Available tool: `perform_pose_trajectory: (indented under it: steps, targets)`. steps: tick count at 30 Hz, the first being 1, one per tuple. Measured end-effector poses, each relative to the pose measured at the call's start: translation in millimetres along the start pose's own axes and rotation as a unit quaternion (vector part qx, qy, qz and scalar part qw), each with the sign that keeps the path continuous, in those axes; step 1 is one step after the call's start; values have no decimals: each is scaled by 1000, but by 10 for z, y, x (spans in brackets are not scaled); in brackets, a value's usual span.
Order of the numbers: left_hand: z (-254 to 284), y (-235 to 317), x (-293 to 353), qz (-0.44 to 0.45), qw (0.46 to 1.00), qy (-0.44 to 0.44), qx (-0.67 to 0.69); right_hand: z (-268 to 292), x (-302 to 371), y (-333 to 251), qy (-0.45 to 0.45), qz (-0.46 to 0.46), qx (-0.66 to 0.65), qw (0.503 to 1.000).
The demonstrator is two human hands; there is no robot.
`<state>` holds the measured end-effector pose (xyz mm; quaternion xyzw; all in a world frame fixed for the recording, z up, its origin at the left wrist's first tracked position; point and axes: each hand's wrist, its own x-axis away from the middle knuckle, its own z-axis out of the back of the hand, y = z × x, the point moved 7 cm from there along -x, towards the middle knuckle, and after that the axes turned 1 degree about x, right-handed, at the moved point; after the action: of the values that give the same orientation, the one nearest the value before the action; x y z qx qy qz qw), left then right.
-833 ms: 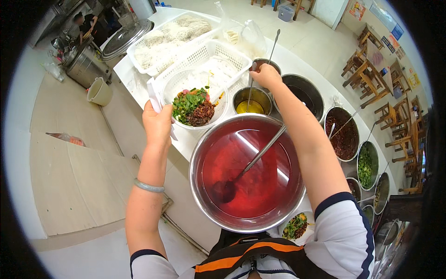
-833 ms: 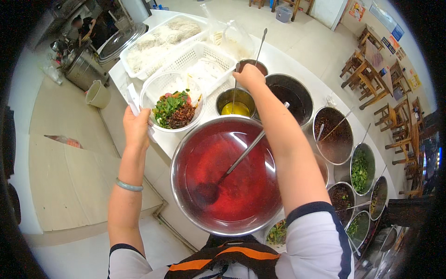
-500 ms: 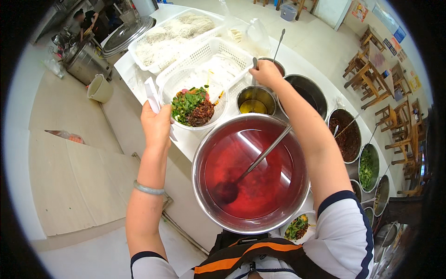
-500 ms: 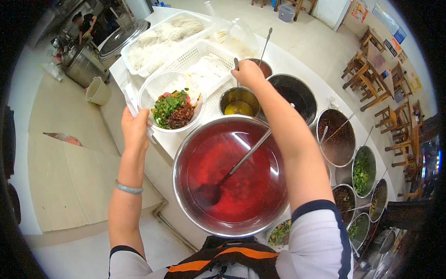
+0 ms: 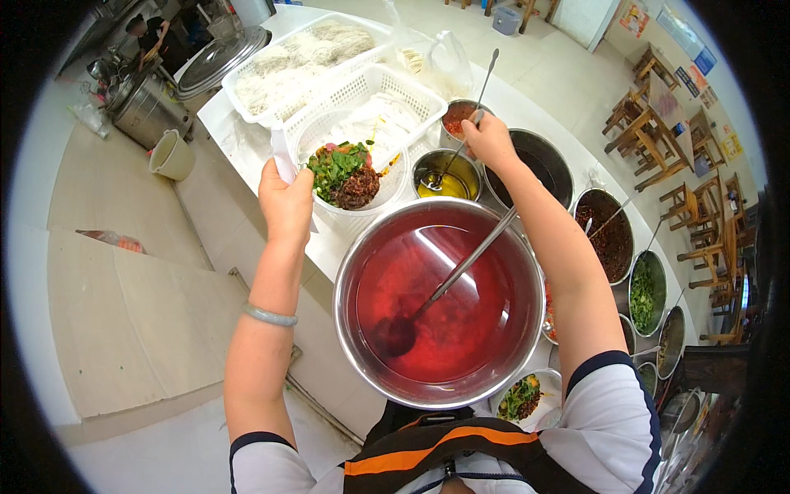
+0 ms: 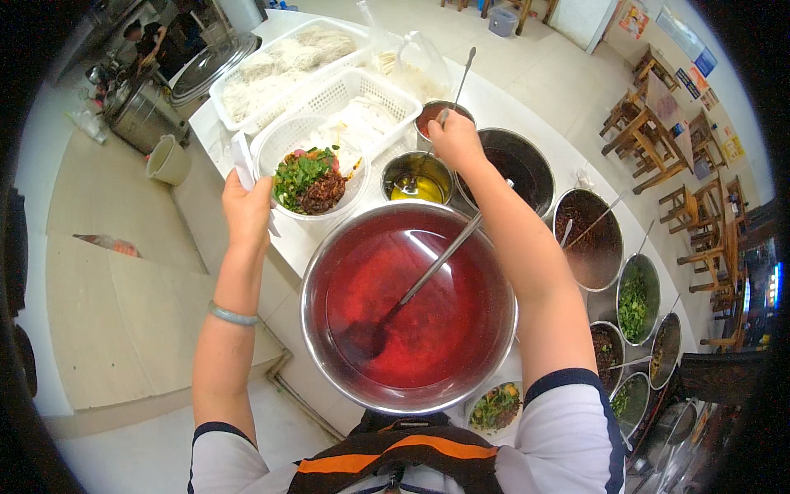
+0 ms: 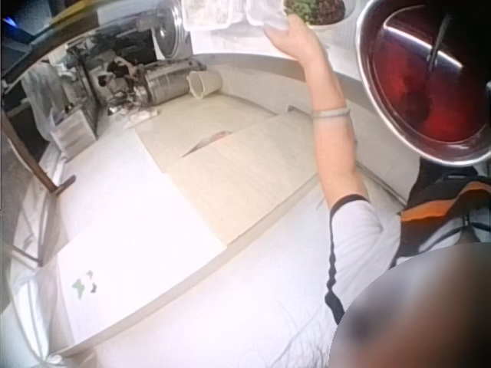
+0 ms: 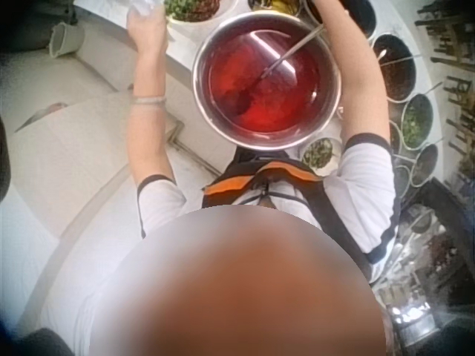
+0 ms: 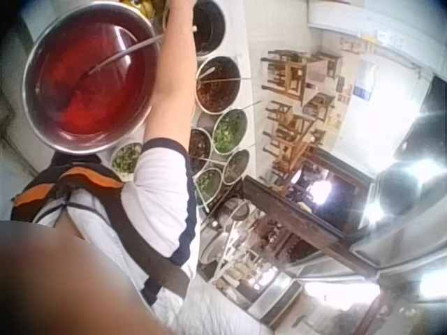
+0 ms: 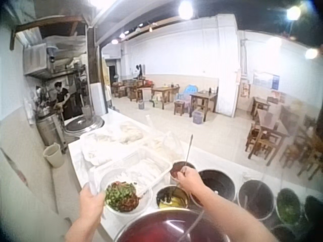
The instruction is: The person assembles a noodle bowl by adding sliced sausages, fried items, and chopped greens into a plastic container, then adds various sauces and broth. The person uses chopsticks and a ladle to handle the ingredients and liquids, and places a receipt on the finished bowl.
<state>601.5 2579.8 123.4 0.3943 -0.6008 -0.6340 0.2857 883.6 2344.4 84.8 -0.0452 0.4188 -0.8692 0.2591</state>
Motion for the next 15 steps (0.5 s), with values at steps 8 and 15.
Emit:
perform_pose_trajectory:
  steps: [8,15]
  targets:
    - [-103,82,-28,-58,990,17,-125,644,265,-51,36,-64,-126,989]
    - [-278,115,-74,-87,983,12,-159,1211,551,-985,75,30,-166,983]
